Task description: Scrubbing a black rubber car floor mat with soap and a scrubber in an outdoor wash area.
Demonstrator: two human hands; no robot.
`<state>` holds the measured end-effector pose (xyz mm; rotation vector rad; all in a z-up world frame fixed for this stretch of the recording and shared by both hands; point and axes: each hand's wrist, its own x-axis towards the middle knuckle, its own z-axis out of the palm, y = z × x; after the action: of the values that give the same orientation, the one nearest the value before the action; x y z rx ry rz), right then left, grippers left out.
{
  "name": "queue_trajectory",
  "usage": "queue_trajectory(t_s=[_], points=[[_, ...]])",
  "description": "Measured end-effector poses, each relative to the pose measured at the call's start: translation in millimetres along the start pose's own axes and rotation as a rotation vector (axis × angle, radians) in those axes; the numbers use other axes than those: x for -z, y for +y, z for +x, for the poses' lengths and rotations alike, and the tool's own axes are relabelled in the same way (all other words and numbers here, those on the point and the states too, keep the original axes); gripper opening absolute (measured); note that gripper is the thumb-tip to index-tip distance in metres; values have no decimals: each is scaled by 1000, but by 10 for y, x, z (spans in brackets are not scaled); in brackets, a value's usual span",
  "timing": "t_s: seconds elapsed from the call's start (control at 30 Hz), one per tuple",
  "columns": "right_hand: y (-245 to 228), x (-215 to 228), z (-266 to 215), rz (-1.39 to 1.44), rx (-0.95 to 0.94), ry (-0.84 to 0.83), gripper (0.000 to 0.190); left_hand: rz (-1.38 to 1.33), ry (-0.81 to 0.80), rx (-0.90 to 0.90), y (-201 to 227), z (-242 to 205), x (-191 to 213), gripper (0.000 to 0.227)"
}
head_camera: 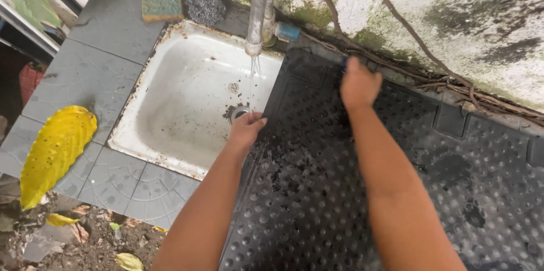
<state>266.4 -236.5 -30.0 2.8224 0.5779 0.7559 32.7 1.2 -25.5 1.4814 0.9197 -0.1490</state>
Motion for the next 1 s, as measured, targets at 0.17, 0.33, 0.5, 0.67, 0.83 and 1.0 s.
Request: queue_trajectory(t_s=[0.17,0.33,0.5,0.67,0.83,1.0], points=[[142,368,-229,146,-238,-112,35,-207,-20,36,192,-26,97,38],[-1030,1253,-60,591,-140,-135,53,-734,-151,29,1079,-362,61,47],[-2121,1692,204,2041,-809,-253,18,-894,-250,-55,1246,-501,78,41],[-2544,1201,373,3752,397,-110,46,-1150,-402,-197,1180,-912,-70,44],[-2272,1363,400,3011,-192,-377,49,-1206,-511,-89,1090,-557,-93,61],[-2007,1444,219,1474,-600,-399,67,-1634,-1079,222,1181,-183,-370,60]])
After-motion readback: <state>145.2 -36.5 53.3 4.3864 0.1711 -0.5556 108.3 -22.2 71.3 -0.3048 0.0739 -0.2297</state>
